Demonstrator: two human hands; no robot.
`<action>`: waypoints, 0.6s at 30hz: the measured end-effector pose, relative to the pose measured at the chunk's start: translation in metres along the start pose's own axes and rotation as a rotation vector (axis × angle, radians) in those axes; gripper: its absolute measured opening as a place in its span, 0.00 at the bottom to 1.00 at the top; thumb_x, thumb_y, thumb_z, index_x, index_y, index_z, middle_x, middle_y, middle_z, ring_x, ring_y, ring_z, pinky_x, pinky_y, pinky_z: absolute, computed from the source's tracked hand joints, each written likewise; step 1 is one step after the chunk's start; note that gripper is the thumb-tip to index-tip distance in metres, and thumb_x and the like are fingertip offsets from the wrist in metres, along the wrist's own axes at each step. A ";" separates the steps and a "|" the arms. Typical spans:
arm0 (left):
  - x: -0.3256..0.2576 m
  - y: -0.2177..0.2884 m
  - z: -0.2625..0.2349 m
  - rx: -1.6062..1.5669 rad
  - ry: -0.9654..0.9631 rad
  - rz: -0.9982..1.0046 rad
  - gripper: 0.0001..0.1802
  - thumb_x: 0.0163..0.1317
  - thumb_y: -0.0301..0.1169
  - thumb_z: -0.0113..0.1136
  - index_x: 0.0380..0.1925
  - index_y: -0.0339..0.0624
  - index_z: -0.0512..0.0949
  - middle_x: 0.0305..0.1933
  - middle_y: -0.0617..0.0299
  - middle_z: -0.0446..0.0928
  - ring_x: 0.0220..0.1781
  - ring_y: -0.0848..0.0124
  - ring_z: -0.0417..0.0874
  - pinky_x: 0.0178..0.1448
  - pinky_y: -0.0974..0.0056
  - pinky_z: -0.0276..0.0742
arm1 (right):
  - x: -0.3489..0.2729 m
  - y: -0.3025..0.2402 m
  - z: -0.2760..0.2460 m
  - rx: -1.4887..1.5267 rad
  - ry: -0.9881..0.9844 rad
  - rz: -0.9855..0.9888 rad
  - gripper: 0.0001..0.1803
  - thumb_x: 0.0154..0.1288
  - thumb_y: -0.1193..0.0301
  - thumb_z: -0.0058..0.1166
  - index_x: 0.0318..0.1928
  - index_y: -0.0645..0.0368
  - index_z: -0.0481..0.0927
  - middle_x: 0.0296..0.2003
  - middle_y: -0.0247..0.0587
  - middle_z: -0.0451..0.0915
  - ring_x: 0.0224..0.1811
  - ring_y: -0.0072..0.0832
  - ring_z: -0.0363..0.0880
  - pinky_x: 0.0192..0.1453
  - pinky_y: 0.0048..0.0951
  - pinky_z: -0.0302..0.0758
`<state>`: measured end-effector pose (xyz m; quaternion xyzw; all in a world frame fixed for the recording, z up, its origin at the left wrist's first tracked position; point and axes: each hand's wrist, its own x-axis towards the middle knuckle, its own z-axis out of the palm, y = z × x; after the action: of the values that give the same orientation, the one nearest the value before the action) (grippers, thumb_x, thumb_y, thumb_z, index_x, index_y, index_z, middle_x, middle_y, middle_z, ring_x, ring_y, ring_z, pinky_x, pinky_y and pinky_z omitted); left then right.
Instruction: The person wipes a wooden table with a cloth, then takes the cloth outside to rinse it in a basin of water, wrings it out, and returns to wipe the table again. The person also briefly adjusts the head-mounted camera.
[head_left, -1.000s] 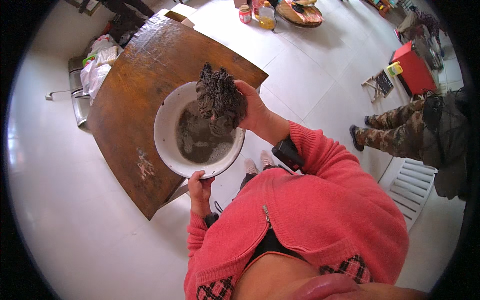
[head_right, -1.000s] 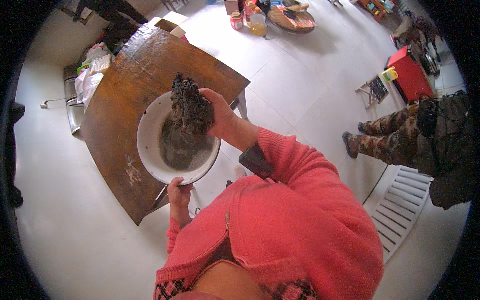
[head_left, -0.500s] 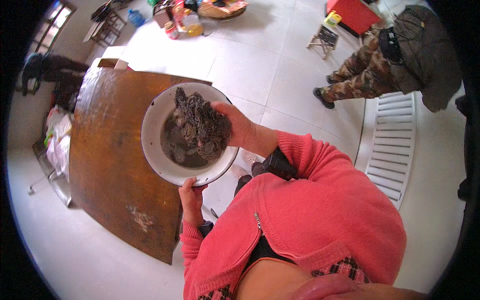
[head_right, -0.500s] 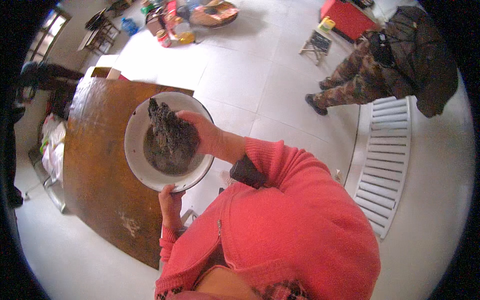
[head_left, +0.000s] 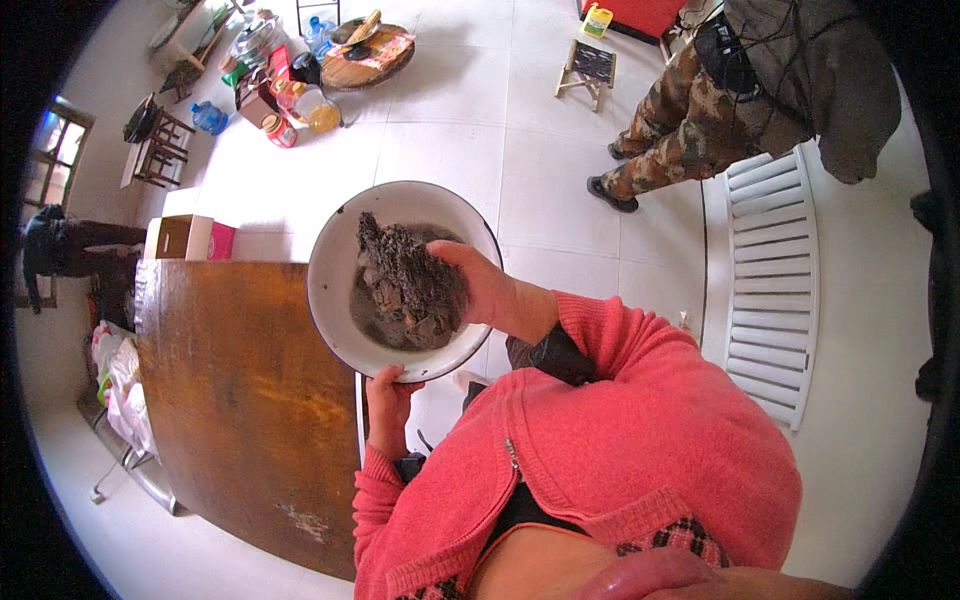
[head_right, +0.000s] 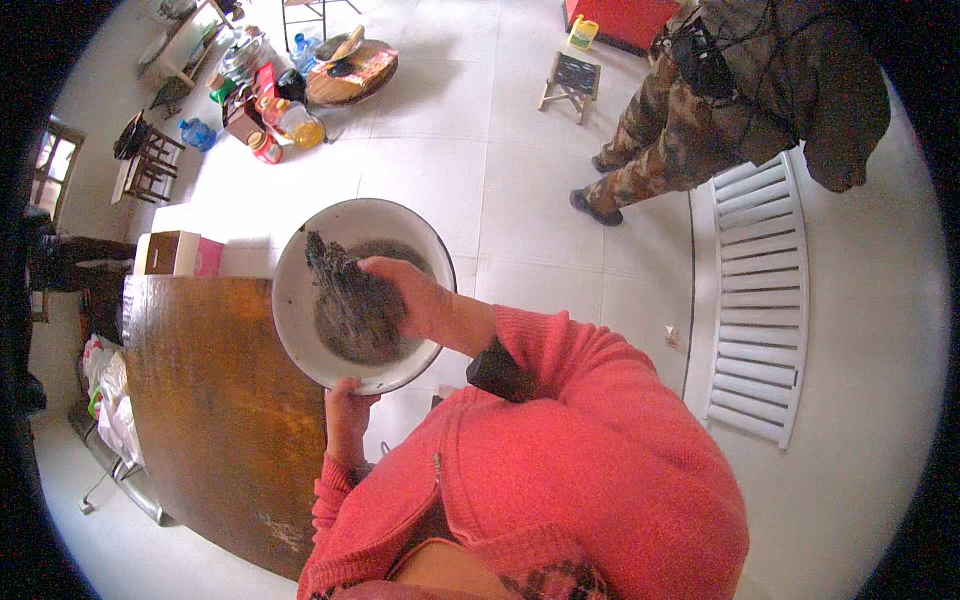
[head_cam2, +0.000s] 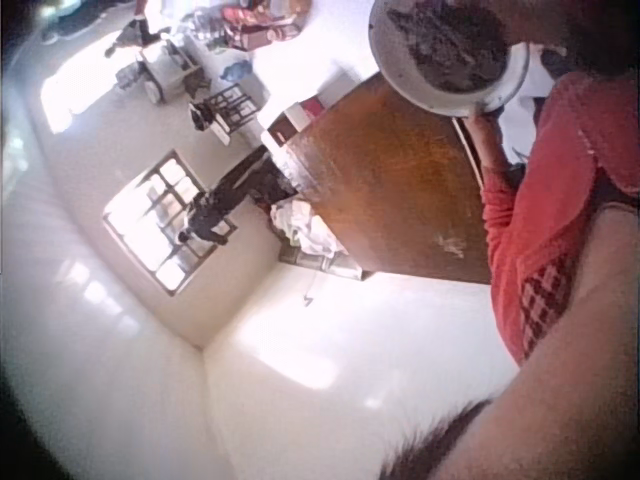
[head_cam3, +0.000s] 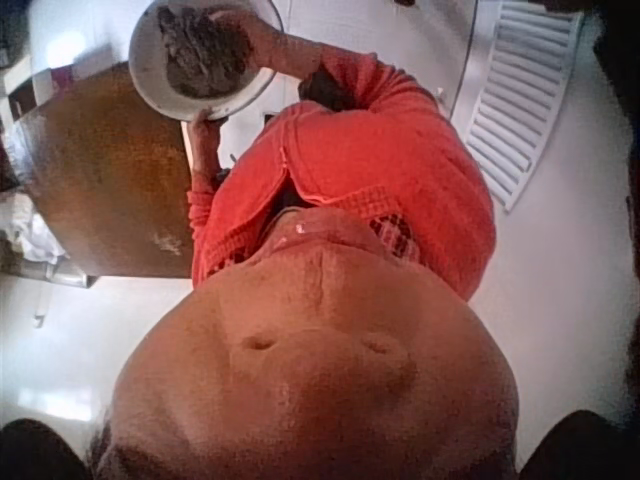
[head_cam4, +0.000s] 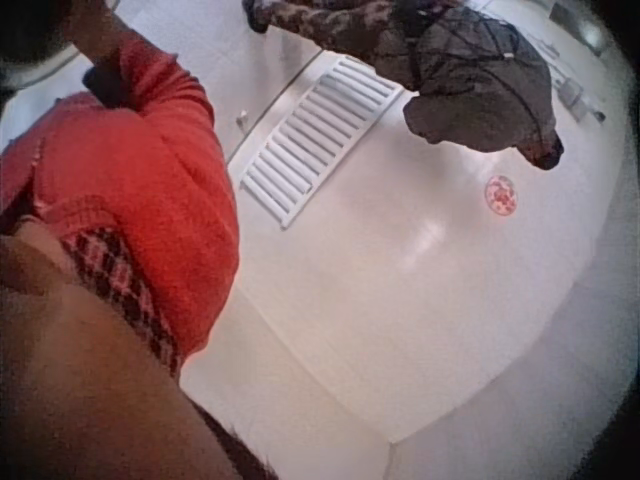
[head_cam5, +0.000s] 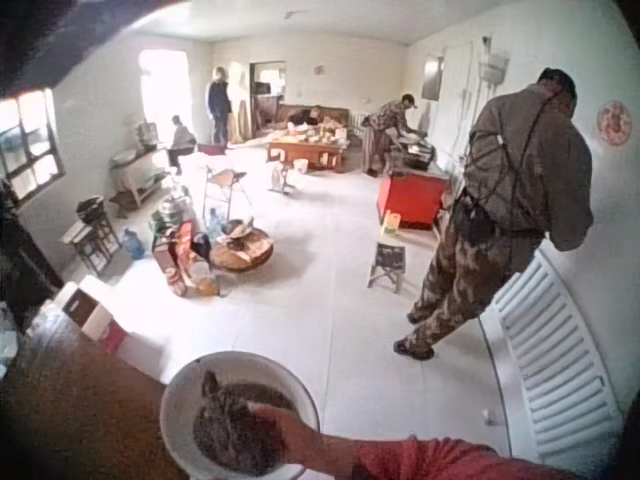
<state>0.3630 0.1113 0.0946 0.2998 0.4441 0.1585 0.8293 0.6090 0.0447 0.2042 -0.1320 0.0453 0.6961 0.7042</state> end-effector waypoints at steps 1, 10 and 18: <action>0.011 -0.001 0.014 0.001 -0.005 0.001 0.21 0.56 0.25 0.52 0.51 0.30 0.72 0.43 0.52 0.81 0.36 0.63 0.86 0.32 0.62 0.89 | -0.002 -0.016 -0.002 0.000 -0.021 -0.022 0.20 0.67 0.63 0.52 0.53 0.63 0.79 0.47 0.46 0.84 0.47 0.37 0.85 0.57 0.42 0.81; 0.131 -0.006 0.131 0.059 0.023 -0.133 0.15 0.60 0.29 0.52 0.43 0.29 0.77 0.42 0.50 0.81 0.40 0.59 0.85 0.39 0.56 0.86 | 0.003 -0.184 -0.027 -0.024 0.086 0.006 0.21 0.66 0.61 0.54 0.53 0.62 0.79 0.48 0.47 0.84 0.50 0.37 0.84 0.58 0.44 0.81; 0.252 0.057 0.233 0.335 -0.159 0.045 0.18 0.61 0.30 0.53 0.48 0.26 0.76 0.47 0.47 0.80 0.43 0.58 0.84 0.43 0.58 0.85 | 0.067 -0.316 -0.047 -0.032 0.016 -0.165 0.26 0.69 0.58 0.50 0.61 0.62 0.72 0.54 0.50 0.80 0.53 0.43 0.82 0.52 0.49 0.84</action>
<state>0.6967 0.2060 0.0683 0.4551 0.3904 0.0764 0.7966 0.9304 0.0989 0.1809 -0.1523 0.0287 0.6354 0.7564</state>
